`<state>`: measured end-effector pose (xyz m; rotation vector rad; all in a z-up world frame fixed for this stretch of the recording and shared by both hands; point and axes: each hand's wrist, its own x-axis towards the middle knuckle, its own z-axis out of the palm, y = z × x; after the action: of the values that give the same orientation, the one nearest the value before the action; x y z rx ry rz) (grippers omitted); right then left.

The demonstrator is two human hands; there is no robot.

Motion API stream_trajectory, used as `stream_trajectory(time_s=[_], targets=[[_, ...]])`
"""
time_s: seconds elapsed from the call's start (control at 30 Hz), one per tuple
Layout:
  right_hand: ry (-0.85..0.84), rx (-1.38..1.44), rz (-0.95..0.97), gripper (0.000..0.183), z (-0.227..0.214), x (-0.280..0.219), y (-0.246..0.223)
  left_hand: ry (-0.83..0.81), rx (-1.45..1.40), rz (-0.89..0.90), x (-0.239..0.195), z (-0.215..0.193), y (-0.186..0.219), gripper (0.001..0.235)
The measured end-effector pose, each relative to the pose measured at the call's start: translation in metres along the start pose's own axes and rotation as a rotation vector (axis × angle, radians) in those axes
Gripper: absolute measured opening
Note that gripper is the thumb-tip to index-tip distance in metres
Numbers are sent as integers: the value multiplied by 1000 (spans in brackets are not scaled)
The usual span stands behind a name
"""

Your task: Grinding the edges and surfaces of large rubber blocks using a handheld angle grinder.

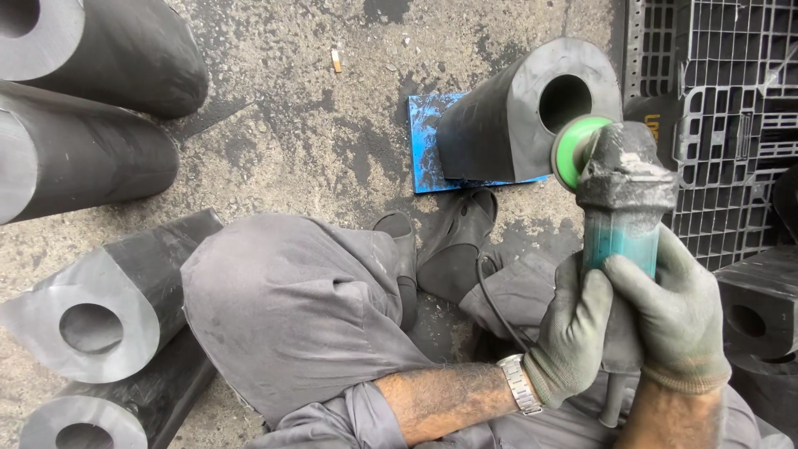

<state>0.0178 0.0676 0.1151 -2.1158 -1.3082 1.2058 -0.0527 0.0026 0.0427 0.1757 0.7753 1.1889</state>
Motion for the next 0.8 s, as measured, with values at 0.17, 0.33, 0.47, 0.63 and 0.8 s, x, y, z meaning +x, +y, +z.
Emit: stream_trajectory(time_s=[0.17, 0.33, 0.47, 0.63, 0.8], targets=[[45, 37, -16, 52, 6, 0, 2, -10, 137, 20, -2, -2, 4, 46], [34, 139, 50, 51, 1, 3, 5, -119, -169, 12, 6, -10, -50, 47], [122, 319, 94, 49, -3, 0, 16, -66, -389, -253, 4, -16, -68, 48], [-25, 90, 39, 52, 7, 6, -13, -17, 19, 29, 3, -4, 13, 47], [17, 143, 34, 53, -2, -4, 4, -40, 71, -27, -5, 4, -1, 47]])
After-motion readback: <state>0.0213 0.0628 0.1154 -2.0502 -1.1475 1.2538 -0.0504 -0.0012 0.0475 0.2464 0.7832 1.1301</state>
